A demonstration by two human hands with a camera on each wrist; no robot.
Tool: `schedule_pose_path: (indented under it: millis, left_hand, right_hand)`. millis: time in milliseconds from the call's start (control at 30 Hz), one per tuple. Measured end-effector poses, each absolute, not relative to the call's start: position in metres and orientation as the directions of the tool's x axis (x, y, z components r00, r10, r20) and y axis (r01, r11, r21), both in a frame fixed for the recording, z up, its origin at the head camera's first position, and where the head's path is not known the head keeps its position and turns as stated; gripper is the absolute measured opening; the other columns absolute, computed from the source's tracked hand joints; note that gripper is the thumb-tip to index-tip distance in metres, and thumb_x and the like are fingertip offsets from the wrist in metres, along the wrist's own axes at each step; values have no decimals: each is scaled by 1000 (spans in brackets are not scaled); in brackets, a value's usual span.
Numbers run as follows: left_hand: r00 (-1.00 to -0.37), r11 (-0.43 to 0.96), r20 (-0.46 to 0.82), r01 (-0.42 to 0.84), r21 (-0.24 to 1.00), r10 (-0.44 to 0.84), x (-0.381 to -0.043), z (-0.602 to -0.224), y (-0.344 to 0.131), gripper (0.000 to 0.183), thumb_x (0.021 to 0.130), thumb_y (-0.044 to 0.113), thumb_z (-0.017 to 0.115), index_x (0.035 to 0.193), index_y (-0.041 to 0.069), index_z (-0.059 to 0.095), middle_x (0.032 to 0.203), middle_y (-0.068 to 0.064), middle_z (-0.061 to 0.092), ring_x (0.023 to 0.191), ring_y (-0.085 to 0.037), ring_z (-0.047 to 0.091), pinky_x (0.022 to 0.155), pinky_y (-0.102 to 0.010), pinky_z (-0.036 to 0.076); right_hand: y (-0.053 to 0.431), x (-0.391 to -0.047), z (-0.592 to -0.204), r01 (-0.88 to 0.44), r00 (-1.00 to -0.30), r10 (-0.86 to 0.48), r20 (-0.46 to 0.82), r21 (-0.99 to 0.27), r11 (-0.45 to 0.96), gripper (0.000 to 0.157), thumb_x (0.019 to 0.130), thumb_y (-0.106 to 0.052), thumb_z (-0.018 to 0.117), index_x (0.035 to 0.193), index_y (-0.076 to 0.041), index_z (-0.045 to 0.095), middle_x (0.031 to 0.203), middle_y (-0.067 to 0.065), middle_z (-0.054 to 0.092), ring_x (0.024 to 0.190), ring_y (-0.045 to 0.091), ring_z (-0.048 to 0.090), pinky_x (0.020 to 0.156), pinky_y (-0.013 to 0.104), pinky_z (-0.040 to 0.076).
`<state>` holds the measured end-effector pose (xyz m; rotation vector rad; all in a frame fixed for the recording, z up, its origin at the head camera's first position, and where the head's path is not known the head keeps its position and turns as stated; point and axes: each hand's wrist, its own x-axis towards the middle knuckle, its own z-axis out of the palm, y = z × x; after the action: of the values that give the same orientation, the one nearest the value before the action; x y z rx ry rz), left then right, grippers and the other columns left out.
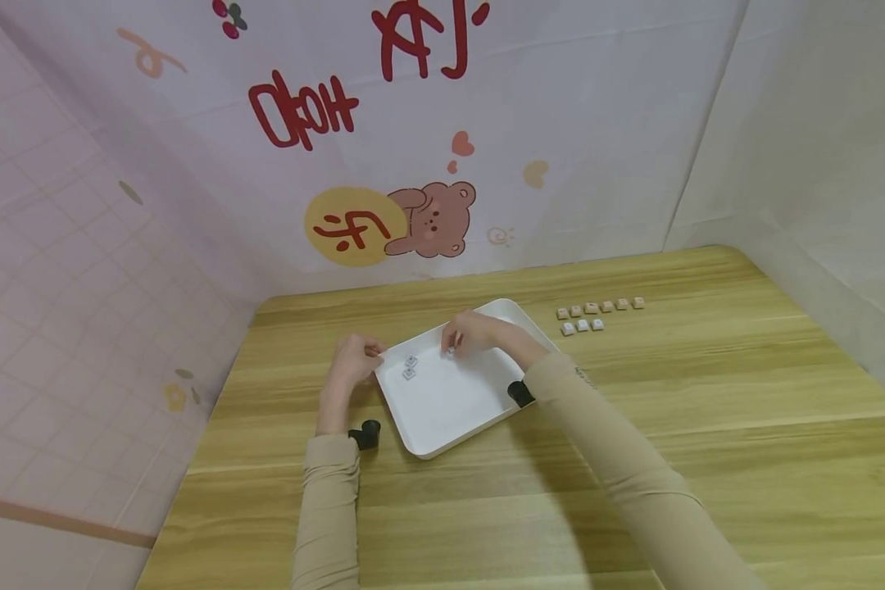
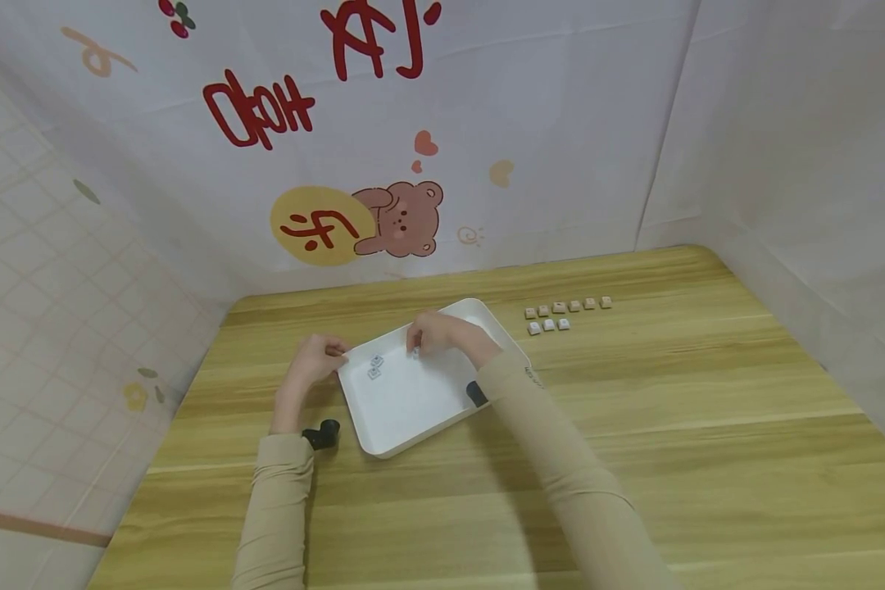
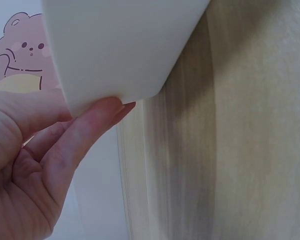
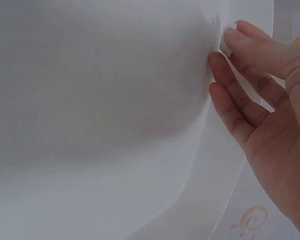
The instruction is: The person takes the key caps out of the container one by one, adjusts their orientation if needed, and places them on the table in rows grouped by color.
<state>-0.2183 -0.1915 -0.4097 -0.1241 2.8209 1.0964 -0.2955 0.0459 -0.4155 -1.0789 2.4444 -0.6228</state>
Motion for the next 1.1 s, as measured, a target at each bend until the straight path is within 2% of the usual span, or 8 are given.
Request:
schedule_pose_path:
  millis: [233, 333, 467, 567, 800, 1033, 1100]
  left_hand:
    - [-992, 741, -122, -109, 662, -36, -218, -410, -191, 22, 86, -1, 60, 107, -3, 68, 105, -23, 67, 94, -29, 63, 62, -23, 55]
    - [-993, 749, -116, -104, 655, -36, -218, -410, -191, 22, 86, -1, 60, 107, -3, 69, 105, -23, 67, 94, -29, 63, 61, -23, 55]
    - [-993, 752, -111, -100, 651, -36, -218, -410, -191, 22, 86, -1, 61, 107, -3, 69, 105, -23, 67, 95, -30, 64, 63, -24, 56]
    - [-994, 754, -107, -96, 650, -34, -219, -411, -191, 22, 86, -1, 61, 106, -3, 69, 105, -23, 68, 96, -30, 64, 66, -25, 57]
    - [-993, 756, -111, -97, 647, -32, -221, -414, -192, 23, 86, -1, 61, 107, -3, 69, 105, -22, 67, 96, -29, 63, 66, -25, 56]
    - [-992, 743, -121, -108, 661, -36, -220, -413, -192, 23, 87, -2, 60, 108, -3, 68, 105, -23, 67, 92, -29, 64, 60, -22, 55]
    - [-991, 740, -125, -111, 664, -36, -220, -413, -192, 23, 87, -2, 60, 109, -3, 68, 105, -23, 66, 92, -29, 64, 59, -22, 55]
  right_hand:
    - [59, -301, -412, -538, -655, -744, -133, -609, 583, 22, 86, -2, 62, 106, -5, 69, 108, 10, 68, 104, 22, 60, 94, 32, 52]
    - [67, -302, -406, -509, -665, -737, -117, -651, 563, 23, 86, -2, 61, 108, -3, 68, 110, 14, 67, 101, 23, 61, 89, 33, 53]
    - [81, -302, -401, -447, -676, -731, -93, -736, 508, 20, 91, -2, 56, 107, 3, 67, 112, 19, 65, 89, 23, 66, 79, 32, 57]
    - [95, -303, -399, -388, -690, -719, -81, -797, 463, 21, 94, -5, 53, 107, 6, 66, 115, 20, 64, 85, 22, 69, 79, 31, 59]
    - [130, -303, -398, -373, -725, -688, -40, -816, 441, 28, 87, -4, 65, 113, 4, 64, 117, 18, 65, 95, 23, 64, 85, 30, 54]
    - [168, -302, -408, -357, -780, -626, 17, -834, 421, 28, 88, -11, 67, 116, -6, 66, 118, 15, 66, 104, 23, 63, 88, 27, 54]
    - [180, -301, -411, -353, -794, -608, 28, -834, 423, 30, 88, -14, 67, 117, -6, 65, 120, 15, 66, 109, 24, 62, 89, 27, 54]
